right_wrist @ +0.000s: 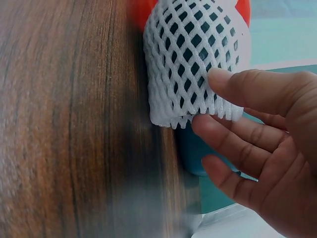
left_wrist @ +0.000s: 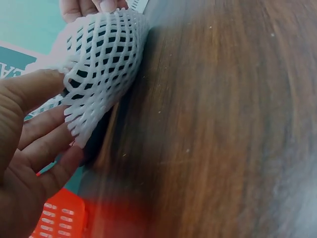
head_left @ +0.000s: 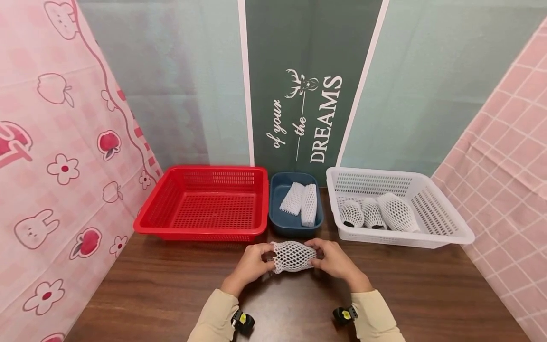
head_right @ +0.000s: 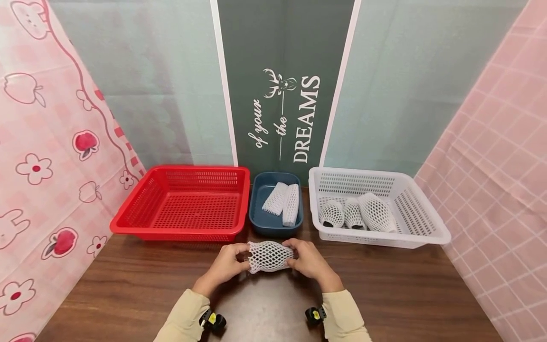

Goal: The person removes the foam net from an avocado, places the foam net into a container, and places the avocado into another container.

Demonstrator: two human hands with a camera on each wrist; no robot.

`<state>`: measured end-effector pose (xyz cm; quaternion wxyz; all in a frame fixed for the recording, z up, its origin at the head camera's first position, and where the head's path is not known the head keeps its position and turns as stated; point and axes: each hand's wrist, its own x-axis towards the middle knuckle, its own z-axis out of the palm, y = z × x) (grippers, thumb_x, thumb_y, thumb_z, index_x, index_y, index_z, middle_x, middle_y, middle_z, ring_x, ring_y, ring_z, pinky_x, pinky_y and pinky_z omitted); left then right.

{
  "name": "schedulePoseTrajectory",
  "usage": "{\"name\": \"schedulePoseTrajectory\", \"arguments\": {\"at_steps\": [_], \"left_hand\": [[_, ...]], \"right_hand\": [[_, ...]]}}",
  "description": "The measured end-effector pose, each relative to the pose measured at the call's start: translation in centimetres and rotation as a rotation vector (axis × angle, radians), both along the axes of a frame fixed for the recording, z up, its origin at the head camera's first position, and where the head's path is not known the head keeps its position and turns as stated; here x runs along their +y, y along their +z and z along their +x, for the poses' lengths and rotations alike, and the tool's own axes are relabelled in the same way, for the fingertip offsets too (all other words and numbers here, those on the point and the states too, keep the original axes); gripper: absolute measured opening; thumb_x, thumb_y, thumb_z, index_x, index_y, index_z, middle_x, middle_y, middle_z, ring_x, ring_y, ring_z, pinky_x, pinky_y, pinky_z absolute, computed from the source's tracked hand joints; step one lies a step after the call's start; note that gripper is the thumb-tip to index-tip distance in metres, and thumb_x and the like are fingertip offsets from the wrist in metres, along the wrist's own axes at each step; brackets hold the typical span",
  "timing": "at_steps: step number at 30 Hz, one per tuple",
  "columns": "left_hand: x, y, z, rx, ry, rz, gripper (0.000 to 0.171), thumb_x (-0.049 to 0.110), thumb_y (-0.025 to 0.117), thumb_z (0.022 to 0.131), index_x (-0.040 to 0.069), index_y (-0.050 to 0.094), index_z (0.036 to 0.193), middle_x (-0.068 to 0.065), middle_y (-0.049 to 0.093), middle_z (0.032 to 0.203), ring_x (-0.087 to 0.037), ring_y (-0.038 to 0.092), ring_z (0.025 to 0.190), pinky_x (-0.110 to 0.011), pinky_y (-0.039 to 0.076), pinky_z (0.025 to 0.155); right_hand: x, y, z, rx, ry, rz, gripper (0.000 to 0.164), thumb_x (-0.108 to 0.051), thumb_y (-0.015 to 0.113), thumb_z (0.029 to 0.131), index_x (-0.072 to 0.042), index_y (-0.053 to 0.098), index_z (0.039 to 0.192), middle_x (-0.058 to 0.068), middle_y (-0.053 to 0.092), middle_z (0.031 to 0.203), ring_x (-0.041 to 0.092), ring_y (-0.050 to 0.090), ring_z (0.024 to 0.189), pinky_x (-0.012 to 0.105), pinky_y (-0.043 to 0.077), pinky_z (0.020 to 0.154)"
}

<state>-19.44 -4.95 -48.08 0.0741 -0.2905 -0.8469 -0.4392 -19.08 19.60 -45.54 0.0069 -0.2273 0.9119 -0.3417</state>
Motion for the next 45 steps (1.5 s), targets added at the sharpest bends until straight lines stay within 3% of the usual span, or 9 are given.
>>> {"name": "schedulePoseTrajectory", "arguments": {"at_steps": [4, 9, 14, 20, 29, 40, 45], "left_hand": [[0.32, -0.29, 0.09, -0.081, -0.033, 0.027, 0.050, -0.006, 0.066, 0.060, -0.001, 0.054, 0.108, -0.009, 0.059, 0.094, -0.014, 0.059, 0.080, -0.024, 0.046, 0.066], [0.72, -0.52, 0.04, -0.123, -0.040, 0.018, 0.047, -0.006, 0.067, 0.056, 0.005, 0.051, 0.099, -0.006, 0.055, 0.093, -0.014, 0.059, 0.077, -0.022, 0.046, 0.062], [0.82, -0.55, 0.02, -0.105, -0.007, -0.023, 0.046, -0.006, 0.066, 0.053, 0.009, 0.050, 0.093, -0.002, 0.055, 0.090, -0.012, 0.057, 0.076, -0.022, 0.045, 0.061], [0.92, -0.54, 0.11, -0.095, 0.018, -0.064, 0.047, -0.006, 0.062, 0.054, 0.009, 0.050, 0.097, -0.002, 0.057, 0.088, -0.013, 0.057, 0.078, -0.022, 0.044, 0.060], [0.97, -0.64, 0.02, -0.054, -0.011, -0.024, 0.035, -0.014, 0.053, 0.052, 0.010, 0.043, 0.075, 0.000, 0.053, 0.073, -0.010, 0.057, 0.073, -0.018, 0.042, 0.052], [0.73, -0.26, 0.22, -0.060, -0.015, -0.064, 0.036, -0.011, 0.054, 0.054, 0.013, 0.045, 0.080, 0.002, 0.053, 0.078, -0.010, 0.056, 0.074, -0.020, 0.042, 0.056], [0.40, -0.25, 0.25, -0.003, -0.026, -0.076, 0.037, -0.007, 0.056, 0.053, 0.012, 0.048, 0.085, 0.002, 0.053, 0.080, -0.010, 0.053, 0.072, -0.020, 0.041, 0.056]], "right_hand": [[0.01, 0.00, 0.02, -0.005, -0.006, 0.000, 0.035, -0.007, 0.071, 0.067, -0.009, 0.059, 0.099, -0.007, 0.055, 0.068, 0.005, 0.049, 0.058, 0.022, 0.042, 0.052], [0.03, 0.02, 0.07, -0.006, -0.022, 0.019, 0.031, -0.007, 0.071, 0.066, -0.010, 0.061, 0.095, -0.010, 0.050, 0.061, 0.003, 0.046, 0.054, 0.022, 0.040, 0.048], [-0.21, 0.38, 0.15, 0.023, -0.005, 0.012, 0.025, -0.007, 0.071, 0.066, -0.011, 0.062, 0.088, -0.008, 0.052, 0.063, 0.003, 0.047, 0.055, 0.022, 0.040, 0.049], [-0.34, 0.27, 0.25, 0.070, -0.013, 0.006, 0.019, -0.005, 0.071, 0.065, -0.012, 0.063, 0.081, -0.009, 0.055, 0.064, 0.003, 0.048, 0.056, 0.020, 0.041, 0.050], [-0.55, 0.52, 0.26, 0.067, -0.012, 0.011, 0.019, -0.006, 0.070, 0.067, -0.012, 0.064, 0.084, -0.009, 0.053, 0.065, 0.003, 0.044, 0.056, 0.021, 0.038, 0.050], [-0.52, 0.61, 0.43, 0.072, -0.001, 0.000, 0.018, -0.005, 0.070, 0.068, -0.012, 0.064, 0.084, -0.008, 0.055, 0.070, 0.003, 0.047, 0.058, 0.021, 0.040, 0.051], [-0.06, 0.68, 0.62, 0.083, -0.016, -0.033, 0.016, -0.006, 0.070, 0.068, -0.013, 0.065, 0.081, -0.008, 0.058, 0.072, 0.003, 0.050, 0.059, 0.020, 0.042, 0.053]]}}
